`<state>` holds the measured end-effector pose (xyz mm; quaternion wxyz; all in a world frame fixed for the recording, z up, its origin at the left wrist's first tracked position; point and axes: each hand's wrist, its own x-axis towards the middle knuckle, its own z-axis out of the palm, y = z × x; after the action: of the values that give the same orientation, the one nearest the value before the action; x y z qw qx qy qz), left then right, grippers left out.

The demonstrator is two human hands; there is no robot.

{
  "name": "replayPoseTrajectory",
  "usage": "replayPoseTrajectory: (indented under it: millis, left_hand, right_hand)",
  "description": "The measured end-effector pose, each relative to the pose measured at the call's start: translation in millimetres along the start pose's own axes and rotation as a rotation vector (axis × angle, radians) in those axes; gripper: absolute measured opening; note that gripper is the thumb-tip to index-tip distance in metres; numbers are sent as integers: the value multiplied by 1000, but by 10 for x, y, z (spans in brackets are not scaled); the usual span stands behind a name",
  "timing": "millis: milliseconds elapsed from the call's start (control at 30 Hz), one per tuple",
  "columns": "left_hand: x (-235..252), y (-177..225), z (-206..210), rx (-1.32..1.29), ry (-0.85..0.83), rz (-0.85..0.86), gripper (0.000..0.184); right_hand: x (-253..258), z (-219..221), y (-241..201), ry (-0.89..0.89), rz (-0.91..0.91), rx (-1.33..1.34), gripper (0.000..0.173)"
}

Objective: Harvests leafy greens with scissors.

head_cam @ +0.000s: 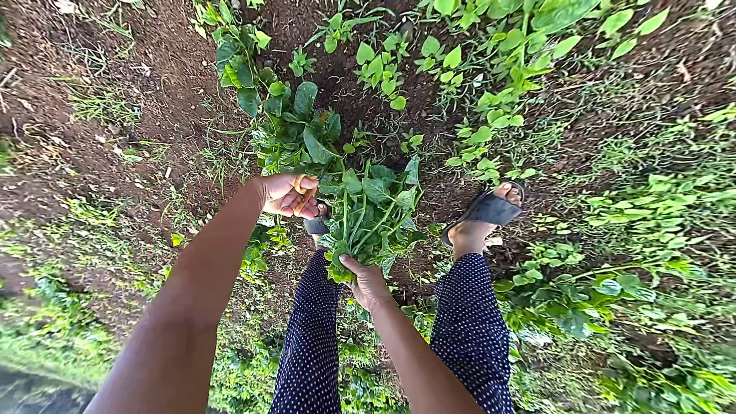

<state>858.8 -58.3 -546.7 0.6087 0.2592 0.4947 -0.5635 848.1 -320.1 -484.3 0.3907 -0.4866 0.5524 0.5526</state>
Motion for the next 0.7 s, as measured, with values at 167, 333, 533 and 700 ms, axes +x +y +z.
replayPoseTrajectory:
  millis: [167,333,533,700]
  left_hand:
    - [103,-81,-6,-56,-28,45,42]
    - [217,-17,-60,-10,-46,37,44]
    - [373,25,-41,-29,-30,46,34]
    - [366,-6,15,97,80,77,23]
  right_hand:
    - [10,0,3,12,6,-7,32]
    - [-19,9,2,23,6,-35,30]
    - [-12,55,-16,17,-17,-40,31]
    - [-12,51,72,32,-26,-63,31]
